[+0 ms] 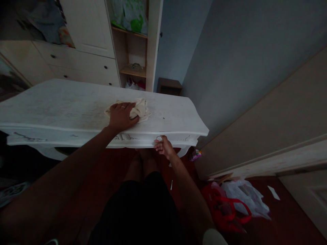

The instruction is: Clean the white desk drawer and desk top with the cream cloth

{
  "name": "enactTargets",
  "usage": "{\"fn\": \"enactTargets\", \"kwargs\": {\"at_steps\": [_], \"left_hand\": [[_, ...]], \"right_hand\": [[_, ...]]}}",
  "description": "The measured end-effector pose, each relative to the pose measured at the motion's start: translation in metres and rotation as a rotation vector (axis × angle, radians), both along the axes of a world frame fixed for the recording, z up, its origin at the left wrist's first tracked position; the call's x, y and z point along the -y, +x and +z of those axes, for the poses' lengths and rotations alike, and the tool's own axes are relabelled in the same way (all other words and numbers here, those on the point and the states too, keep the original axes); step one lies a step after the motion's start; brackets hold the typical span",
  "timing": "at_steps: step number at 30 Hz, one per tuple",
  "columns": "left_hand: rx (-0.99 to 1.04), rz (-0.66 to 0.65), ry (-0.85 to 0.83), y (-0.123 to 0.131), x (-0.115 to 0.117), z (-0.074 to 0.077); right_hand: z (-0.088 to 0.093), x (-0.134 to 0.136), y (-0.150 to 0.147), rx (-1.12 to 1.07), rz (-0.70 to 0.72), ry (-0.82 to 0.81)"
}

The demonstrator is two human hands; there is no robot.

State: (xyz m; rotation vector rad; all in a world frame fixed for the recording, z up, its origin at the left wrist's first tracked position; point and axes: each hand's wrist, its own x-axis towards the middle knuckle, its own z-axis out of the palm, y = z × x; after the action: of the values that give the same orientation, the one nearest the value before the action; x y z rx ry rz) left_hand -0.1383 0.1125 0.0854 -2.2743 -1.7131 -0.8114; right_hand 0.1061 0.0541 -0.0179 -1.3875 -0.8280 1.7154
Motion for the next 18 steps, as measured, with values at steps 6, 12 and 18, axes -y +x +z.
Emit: {"fn": "enactTargets", "kwargs": {"at_steps": [6, 12, 18], "left_hand": [[-0.011, 0.095, -0.040, 0.002, 0.001, -0.001], [-0.024, 0.182, -0.110, 0.007, -0.004, 0.006], [-0.108, 0.250, -0.122, 0.021, 0.023, 0.020]], "right_hand": [[0.057, 0.009, 0.056, 0.251, 0.198, 0.173], [0.108, -0.030, 0.116, 0.336, -0.143, 0.645], [0.095, -0.078, 0.147, 0.495, -0.310, 0.640]]}}
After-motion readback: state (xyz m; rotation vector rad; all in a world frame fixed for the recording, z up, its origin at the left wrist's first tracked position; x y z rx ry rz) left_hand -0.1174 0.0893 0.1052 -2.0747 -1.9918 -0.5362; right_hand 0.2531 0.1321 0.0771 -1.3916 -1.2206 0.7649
